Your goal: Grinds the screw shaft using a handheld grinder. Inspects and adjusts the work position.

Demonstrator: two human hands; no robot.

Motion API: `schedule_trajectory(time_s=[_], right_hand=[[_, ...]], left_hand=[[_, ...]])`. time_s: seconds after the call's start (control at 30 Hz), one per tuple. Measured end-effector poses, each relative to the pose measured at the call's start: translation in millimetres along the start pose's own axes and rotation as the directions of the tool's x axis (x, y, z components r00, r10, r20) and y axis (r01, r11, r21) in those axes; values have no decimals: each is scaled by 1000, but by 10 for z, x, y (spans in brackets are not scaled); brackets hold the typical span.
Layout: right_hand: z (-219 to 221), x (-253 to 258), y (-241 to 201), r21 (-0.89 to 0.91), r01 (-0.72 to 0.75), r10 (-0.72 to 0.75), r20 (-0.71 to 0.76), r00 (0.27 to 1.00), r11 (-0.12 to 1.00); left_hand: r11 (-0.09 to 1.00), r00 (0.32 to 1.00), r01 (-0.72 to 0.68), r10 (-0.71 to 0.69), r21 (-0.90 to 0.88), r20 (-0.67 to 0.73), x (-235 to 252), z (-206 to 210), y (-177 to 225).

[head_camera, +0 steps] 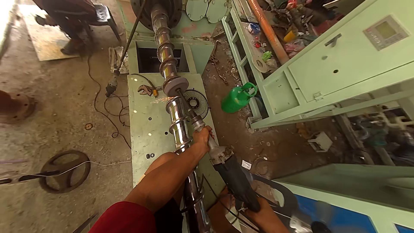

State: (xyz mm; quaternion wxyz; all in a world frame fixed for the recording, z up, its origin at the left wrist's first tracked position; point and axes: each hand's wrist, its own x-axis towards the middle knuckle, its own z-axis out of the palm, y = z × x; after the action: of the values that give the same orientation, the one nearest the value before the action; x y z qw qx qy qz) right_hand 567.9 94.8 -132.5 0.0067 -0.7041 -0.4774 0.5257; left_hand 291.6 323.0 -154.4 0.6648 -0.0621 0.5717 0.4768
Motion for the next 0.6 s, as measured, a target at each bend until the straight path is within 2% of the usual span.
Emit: schedule_trajectory(time_s=[0.6], right_hand=[[-25,7,-19,-110,15,-16,-7,1000,994]], left_hand=[[999,999,-31,30,-30,-27,-70,-115,6]])
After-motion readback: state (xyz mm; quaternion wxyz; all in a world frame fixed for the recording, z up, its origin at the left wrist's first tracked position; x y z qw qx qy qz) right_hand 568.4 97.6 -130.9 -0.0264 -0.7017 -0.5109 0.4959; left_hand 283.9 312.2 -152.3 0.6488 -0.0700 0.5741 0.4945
